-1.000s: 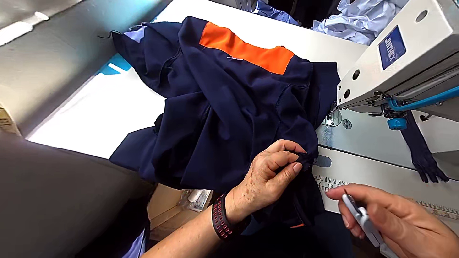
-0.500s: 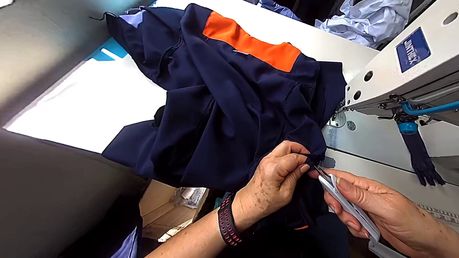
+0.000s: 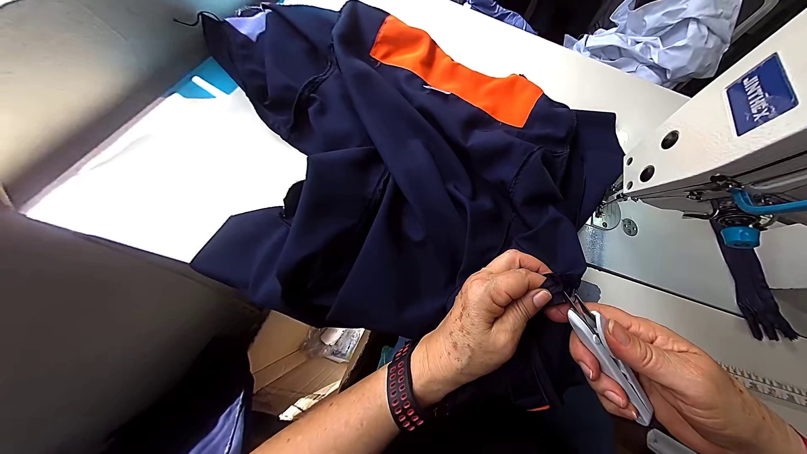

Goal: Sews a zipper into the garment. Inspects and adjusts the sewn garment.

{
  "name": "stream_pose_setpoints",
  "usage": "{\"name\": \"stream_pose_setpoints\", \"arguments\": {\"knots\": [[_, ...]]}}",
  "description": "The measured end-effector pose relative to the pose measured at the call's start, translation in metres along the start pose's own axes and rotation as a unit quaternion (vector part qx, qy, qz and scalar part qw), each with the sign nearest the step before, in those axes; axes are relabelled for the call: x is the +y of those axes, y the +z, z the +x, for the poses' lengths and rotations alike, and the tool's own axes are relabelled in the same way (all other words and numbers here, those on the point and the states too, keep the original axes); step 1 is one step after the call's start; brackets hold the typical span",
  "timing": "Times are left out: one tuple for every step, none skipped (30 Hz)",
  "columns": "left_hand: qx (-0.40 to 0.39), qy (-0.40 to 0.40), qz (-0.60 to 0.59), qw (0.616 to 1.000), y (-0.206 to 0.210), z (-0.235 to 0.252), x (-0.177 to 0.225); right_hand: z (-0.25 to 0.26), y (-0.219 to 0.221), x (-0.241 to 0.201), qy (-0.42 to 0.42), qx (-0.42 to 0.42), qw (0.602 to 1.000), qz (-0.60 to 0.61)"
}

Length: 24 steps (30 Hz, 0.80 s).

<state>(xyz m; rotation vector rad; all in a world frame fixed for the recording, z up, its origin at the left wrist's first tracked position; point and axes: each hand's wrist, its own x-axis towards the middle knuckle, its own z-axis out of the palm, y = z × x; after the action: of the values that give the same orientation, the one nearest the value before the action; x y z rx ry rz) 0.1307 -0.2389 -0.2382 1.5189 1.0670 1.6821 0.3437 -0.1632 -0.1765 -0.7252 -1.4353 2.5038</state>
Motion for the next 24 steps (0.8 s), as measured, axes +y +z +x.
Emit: {"name": "stream_pose_setpoints", "arguments": {"knots": [[0.0,0.001,0.0,1.0,0.0001,-0.0002,-0.0002,-0.0002,0.0003,-0.0002,0.001,0.001,1.0,-0.003],[-0.001,0.001,0.0,1.0,0.0002,-0.0003,-0.0002,-0.0004,0.0007,-0.0007,0.001,0.001,1.0,-0.007],[-0.001,0.0,0.0,1.0,0.0002,-0.0002,0.0,-0.0006,0.0012,-0.0014,0.002,0.001,1.0,-0.013],[0.0,0.001,-0.001,1.0,0.0003,0.0001,0.0,-0.0005,0.0013,-0.0022,0.002,0.001,1.0,-0.019],[0.001,0.001,-0.003,1.0,0.0005,0.0,0.0,-0.0002,0.0017,-0.0026,0.002,0.002,1.0,-0.022],[0.0,0.002,-0.003,1.0,0.0006,0.0,0.0001,0.0,0.0021,-0.0029,0.003,0.005,1.0,-0.026],[-0.001,0.002,-0.003,1.0,0.0006,-0.0002,0.0002,0.0001,0.0025,-0.003,0.005,0.008,1.0,-0.027],[-0.002,0.003,-0.003,1.0,0.0007,-0.0003,0.0001,0.0003,0.0028,-0.0029,0.005,0.011,1.0,-0.027],[-0.002,0.004,-0.004,1.0,0.0009,-0.0003,0.0,0.0004,0.0029,-0.003,0.004,0.013,1.0,-0.027],[-0.001,0.005,-0.004,1.0,0.0011,-0.0004,-0.0001,0.0005,0.0031,-0.0028,0.004,0.016,1.0,-0.025],[0.0,0.006,-0.004,1.0,0.0011,-0.0007,-0.0003,0.0007,0.0031,-0.0027,0.004,0.017,1.0,-0.023],[0.0,0.008,-0.003,1.0,0.0012,-0.0008,-0.0005,0.0008,0.0029,-0.0027,0.006,0.017,1.0,-0.023],[0.0,0.01,-0.002,1.0,0.0013,-0.0009,-0.0008,0.0008,0.0027,-0.0026,0.005,0.016,1.0,-0.021],[-0.001,0.011,-0.002,1.0,0.0014,-0.001,-0.0011,0.001,0.0026,-0.0024,0.003,0.015,1.0,-0.02],[-0.002,0.012,-0.002,1.0,0.0015,-0.0011,-0.0013,0.0012,0.0022,-0.0019,0.001,0.013,1.0,-0.02],[-0.002,0.011,-0.001,1.0,0.0015,-0.0011,-0.0013,0.0016,0.0016,-0.0012,-0.004,0.01,1.0,-0.021],[-0.002,0.009,-0.002,1.0,0.0015,-0.0011,-0.0012,0.002,0.0009,-0.0003,-0.011,0.008,1.0,-0.022],[-0.002,0.007,-0.002,1.0,0.0015,-0.001,-0.0011,0.0024,0.0002,0.0008,-0.019,0.006,1.0,-0.024],[-0.001,0.005,-0.003,1.0,0.0015,-0.001,-0.0009,0.0028,-0.0006,0.0019,-0.026,0.004,0.999,-0.028],[-0.001,0.003,-0.003,1.0,0.0015,-0.001,-0.0007,0.0031,-0.0016,0.0029,-0.031,0.001,0.999,-0.033],[-0.001,0.002,-0.002,1.0,0.0014,-0.001,-0.0006,0.0034,-0.0023,0.0036,-0.034,-0.001,0.999,-0.034],[0.0,0.001,-0.001,1.0,0.0013,-0.0011,-0.0005,0.0036,-0.0028,0.0039,-0.036,-0.003,0.999,-0.035],[0.0,0.0,-0.001,1.0,0.0013,-0.0012,-0.0005,0.0037,-0.003,0.0041,-0.036,-0.003,0.999,-0.035],[0.0,0.0,0.0,1.0,0.0014,-0.0012,-0.0005,0.0039,-0.0028,0.0041,-0.033,-0.002,0.999,-0.035]]}}
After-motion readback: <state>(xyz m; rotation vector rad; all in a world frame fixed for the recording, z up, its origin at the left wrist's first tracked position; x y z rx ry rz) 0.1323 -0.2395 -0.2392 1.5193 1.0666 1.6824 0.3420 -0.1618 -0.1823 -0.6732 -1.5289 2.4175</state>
